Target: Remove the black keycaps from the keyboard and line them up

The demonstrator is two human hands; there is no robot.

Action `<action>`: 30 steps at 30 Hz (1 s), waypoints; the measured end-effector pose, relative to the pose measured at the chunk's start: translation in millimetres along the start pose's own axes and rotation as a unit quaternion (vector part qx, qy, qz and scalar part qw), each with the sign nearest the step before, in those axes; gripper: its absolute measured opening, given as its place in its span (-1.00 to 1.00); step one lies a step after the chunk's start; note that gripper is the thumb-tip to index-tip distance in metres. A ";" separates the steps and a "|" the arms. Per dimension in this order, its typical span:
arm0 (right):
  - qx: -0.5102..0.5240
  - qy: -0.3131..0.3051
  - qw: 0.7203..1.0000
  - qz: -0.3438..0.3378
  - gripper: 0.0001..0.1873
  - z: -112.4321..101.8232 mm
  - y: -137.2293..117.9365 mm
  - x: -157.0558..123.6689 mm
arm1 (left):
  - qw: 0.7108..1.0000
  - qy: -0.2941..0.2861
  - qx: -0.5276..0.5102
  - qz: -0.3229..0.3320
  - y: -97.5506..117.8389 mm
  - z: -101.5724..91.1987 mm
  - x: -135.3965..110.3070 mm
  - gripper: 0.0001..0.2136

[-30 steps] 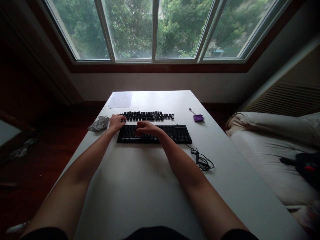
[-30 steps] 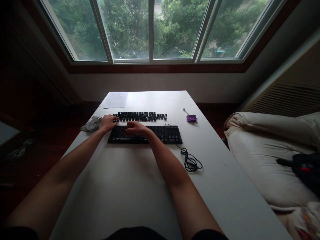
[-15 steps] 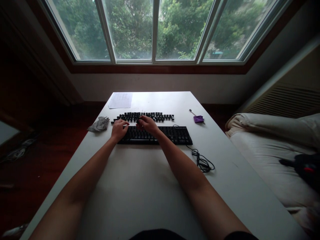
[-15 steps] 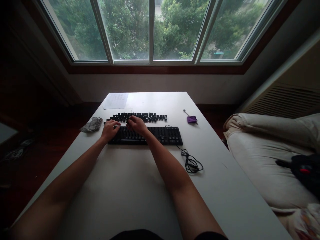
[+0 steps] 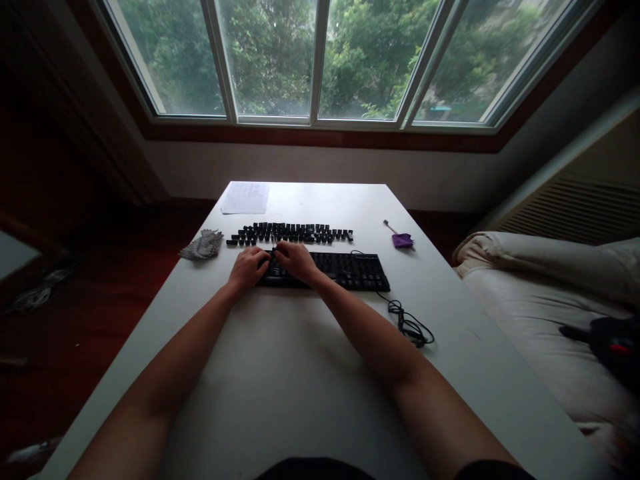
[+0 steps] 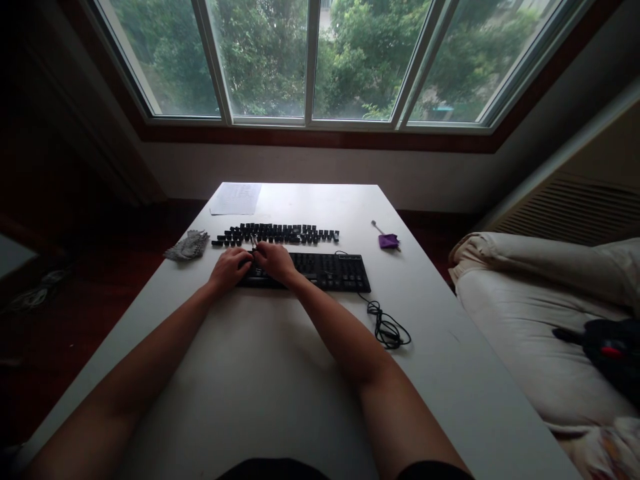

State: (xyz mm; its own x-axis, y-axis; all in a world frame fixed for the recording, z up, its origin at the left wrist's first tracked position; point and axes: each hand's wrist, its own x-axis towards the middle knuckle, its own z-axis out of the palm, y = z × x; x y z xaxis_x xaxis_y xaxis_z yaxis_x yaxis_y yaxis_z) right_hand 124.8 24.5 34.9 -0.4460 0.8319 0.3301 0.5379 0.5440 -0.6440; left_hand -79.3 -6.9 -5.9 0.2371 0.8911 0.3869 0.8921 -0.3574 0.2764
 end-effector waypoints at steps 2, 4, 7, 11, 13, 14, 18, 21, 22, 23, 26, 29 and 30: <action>0.014 -0.003 1.000 0.006 -0.84 0.6 5.0 -0.2 | 1.000 -0.003 0.002 -0.001 0.8 -0.7 -0.2 -0.80; 0.049 -0.019 0.998 0.022 -0.84 0.8 10.1 1.0 | 1.000 -0.001 0.001 0.000 1.4 -1.5 -0.6 -0.80; 0.097 -0.045 0.994 0.039 -0.83 0.4 14.2 2.7 | 1.000 0.002 0.000 0.003 1.4 -1.7 -1.2 -0.81; 0.074 -0.087 0.993 -0.025 -0.86 -2.3 8.7 -1.2 | 1.000 0.003 -0.002 -0.003 0.2 -0.6 -1.5 -0.81; 0.040 -0.095 0.992 -0.069 -0.88 -3.8 3.3 -5.5 | 1.000 0.003 0.000 -0.002 -0.4 -0.1 -1.4 -0.82; 0.026 -0.092 0.992 -0.083 -0.89 -4.3 0.8 -8.0 | 1.000 0.004 0.002 -0.001 -0.6 0.1 -1.4 -0.82; 0.005 -0.067 0.994 -0.083 -0.90 -4.6 -2.5 -18.7 | 1.000 0.006 -0.004 0.005 -0.2 -0.4 -1.8 -0.82; 0.019 -0.041 0.998 -0.043 -0.91 -4.9 1.6 -27.1 | 1.000 0.004 -0.011 0.001 0.5 -1.2 -2.3 -0.81; 0.026 -0.031 0.999 -0.028 -0.90 -5.1 3.5 -29.8 | 1.000 0.003 -0.012 0.000 0.7 -1.4 -2.4 -0.81; 0.035 -0.023 0.999 -0.016 -0.88 -5.4 5.4 -32.4 | 1.000 0.003 -0.012 0.000 0.7 -1.4 -2.4 -0.81; 0.059 -0.020 0.998 -0.008 -0.85 -5.1 10.5 -39.4 | 1.000 0.007 -0.013 0.002 0.1 -0.9 -2.2 -0.81; 0.091 -0.012 0.996 -0.005 -0.81 -2.1 15.1 -44.8 | 1.000 0.008 -0.015 0.004 -0.8 -0.2 -2.5 -0.81; 0.103 -0.004 0.995 0.002 -0.80 -0.8 16.7 -46.1 | 1.000 0.008 -0.016 0.005 -1.0 -0.1 -2.6 -0.81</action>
State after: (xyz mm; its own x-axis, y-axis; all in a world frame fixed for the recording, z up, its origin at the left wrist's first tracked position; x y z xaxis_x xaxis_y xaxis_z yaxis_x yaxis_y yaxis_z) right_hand 154.9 -4.7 9.4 -0.4505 0.8328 0.3217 0.3820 0.5055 -0.7737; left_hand -80.8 -8.9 -7.1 0.2388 0.8834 0.4033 0.8769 -0.3745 0.3012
